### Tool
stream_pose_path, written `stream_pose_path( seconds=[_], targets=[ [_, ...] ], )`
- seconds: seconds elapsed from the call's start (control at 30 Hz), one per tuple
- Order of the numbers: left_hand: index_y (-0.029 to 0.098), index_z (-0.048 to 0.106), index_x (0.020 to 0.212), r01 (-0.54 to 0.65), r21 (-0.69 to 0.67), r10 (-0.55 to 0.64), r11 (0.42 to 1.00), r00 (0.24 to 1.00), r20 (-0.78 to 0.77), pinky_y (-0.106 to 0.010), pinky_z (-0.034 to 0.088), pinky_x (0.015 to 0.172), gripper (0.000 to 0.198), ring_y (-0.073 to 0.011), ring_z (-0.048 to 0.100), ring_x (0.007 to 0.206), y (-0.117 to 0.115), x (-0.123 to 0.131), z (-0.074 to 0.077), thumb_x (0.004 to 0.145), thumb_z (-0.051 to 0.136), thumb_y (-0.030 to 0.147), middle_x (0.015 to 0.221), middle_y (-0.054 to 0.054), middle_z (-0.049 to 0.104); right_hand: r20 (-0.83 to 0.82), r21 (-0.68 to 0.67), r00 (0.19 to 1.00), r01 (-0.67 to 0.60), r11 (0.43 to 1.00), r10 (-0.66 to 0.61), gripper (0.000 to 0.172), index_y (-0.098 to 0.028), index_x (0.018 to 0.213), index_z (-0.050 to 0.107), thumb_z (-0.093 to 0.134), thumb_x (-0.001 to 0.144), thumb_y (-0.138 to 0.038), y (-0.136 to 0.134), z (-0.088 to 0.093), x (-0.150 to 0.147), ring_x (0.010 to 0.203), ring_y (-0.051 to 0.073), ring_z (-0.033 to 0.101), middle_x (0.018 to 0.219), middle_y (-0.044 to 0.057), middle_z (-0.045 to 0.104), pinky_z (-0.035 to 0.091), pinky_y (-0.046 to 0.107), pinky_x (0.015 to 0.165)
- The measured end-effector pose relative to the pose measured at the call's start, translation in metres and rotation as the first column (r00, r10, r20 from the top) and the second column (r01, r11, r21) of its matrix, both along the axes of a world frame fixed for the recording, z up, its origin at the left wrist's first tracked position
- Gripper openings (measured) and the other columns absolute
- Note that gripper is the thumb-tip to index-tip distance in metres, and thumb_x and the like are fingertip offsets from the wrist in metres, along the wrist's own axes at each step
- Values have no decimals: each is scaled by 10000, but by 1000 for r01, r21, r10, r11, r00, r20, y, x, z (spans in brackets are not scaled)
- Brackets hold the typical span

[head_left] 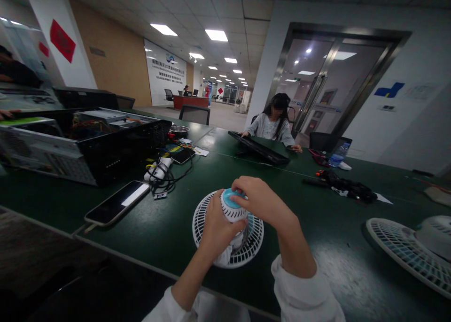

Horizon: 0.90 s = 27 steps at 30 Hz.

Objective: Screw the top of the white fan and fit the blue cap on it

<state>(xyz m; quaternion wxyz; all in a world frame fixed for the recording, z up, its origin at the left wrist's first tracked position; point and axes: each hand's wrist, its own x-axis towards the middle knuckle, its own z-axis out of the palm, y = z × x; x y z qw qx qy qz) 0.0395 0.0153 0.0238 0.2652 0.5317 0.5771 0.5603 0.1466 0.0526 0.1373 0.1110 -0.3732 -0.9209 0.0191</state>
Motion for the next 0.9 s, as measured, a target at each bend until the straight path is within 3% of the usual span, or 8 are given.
stream_pose_path(
  seconds=[0.2,0.3,0.37,0.43,0.5,0.57,0.9],
  targets=[
    [203,388,1207,5,23,-5,1000,1000,7,-444,341,1022,726,-263,468,1177,-1,0,1,567,731,215,1215,-80,505,94,93,958,262,961,-270,193,-131,1022,556,462,866,-196,-10,-6,-25,751,212,631,816,104,675,380,288,657],
    [205,371,1225,7,11,-7,1000,1000,14,-448,321,1039,747,-265,450,1199,0,0,1,569,730,208,1241,-85,491,26,86,942,332,939,-335,216,-148,1036,568,457,872,-235,-7,-7,-24,732,216,636,789,94,681,388,292,645],
    [208,373,1223,3,-8,-3,1000,1000,0,-450,320,1040,733,-265,446,1203,0,0,0,577,719,198,1241,-82,486,-52,60,970,241,969,-238,215,-164,1036,591,458,871,-200,-3,-4,-13,745,186,628,810,67,684,400,290,684],
    [209,381,1216,0,-16,-1,1000,1000,-22,-451,321,1038,719,-263,448,1196,1,0,0,580,716,202,1236,-78,483,-100,45,994,57,997,-52,240,-183,1019,627,471,848,-120,1,-1,2,836,167,613,896,51,683,410,300,773],
    [209,379,1223,3,-16,-4,1000,1000,-27,-454,321,1037,721,-265,443,1199,0,0,1,586,716,214,1242,-79,477,-101,23,987,-124,992,125,288,-192,1008,659,504,807,-56,4,2,16,973,173,580,1037,53,665,405,320,865],
    [207,373,1234,13,-17,-13,1000,1000,-13,-455,328,1031,731,-270,437,1207,0,-1,2,589,715,217,1250,-85,474,-93,-13,973,-214,977,212,306,-187,1011,674,541,781,-36,7,3,22,1071,187,545,1140,61,640,399,339,923],
    [208,367,1251,23,-29,-22,999,1000,7,-470,334,1024,741,-286,420,1231,-2,-1,2,595,710,214,1280,-99,455,-135,-131,963,-252,959,235,311,-225,990,685,595,764,-33,17,2,19,1058,157,595,1141,15,668,420,340,949]
  ],
)
